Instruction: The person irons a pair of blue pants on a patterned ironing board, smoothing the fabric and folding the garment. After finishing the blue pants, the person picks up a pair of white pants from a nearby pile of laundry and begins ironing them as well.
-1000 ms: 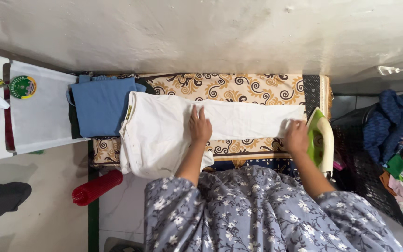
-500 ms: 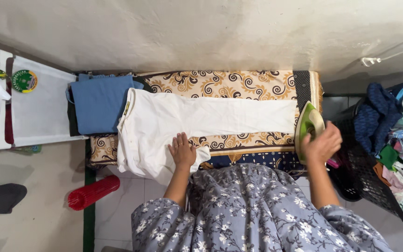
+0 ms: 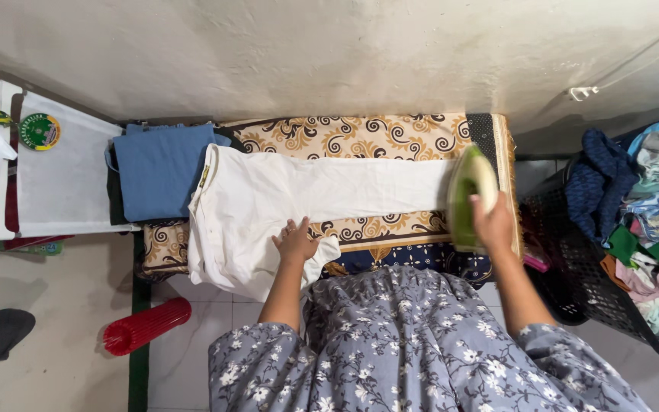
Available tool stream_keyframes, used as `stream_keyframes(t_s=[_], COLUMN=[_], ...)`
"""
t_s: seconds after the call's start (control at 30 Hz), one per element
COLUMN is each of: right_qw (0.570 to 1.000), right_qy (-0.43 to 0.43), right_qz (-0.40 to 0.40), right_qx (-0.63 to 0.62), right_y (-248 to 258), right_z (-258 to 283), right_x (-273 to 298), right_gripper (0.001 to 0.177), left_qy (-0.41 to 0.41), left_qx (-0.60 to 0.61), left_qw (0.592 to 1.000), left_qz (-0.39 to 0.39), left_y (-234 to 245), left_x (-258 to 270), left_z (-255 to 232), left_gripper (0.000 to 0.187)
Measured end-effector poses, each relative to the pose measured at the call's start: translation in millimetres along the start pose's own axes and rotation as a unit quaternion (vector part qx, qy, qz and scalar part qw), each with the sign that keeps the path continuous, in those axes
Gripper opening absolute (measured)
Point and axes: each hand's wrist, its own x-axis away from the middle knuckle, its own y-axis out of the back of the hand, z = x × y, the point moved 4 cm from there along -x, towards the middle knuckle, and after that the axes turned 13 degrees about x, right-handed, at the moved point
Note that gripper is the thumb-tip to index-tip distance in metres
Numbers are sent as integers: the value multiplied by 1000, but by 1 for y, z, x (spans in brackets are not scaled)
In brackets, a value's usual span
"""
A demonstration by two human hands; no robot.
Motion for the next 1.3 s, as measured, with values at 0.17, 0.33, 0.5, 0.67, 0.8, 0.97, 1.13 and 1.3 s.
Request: stream_keyframes(t_s=[0.17, 0.33, 0.5, 0.67, 0.8, 0.97, 1.13, 1.3], right_qw=[978, 979, 991, 993, 990, 991, 994, 994], right_qy=[119, 108, -50, -52, 1, -27, -19, -11], right_qz=[141, 104, 65, 37, 68, 56, -4, 46], right_qx=[92, 137, 107, 103, 120, 121, 110, 96], right_y=[-52, -71, -54, -44, -43, -40, -45, -42], right_z=[84, 91, 49, 20, 7, 5, 2, -13], right_x=[36, 23, -36, -35, 11, -10, -75, -43], right_gripper=[50, 46, 40, 40, 42, 41, 43, 45], left_qy=[13, 13, 15, 24, 23, 35, 43, 30], left_qx=[3, 8, 11, 8, 21, 11, 18, 68], left_qw=[1000, 1000, 999, 998, 998, 997, 998, 996], left_qz=[13, 19, 32, 51, 57, 64, 46, -49], left_y=[1, -1, -4, -3, -2, 0, -7, -18], left_x=[-1, -2, -5, -13, -15, -13, -11, 6], left_z=[-2, 0, 4, 3, 5, 0, 2, 13], left_gripper=[84, 89, 89, 91, 92, 94, 93, 89])
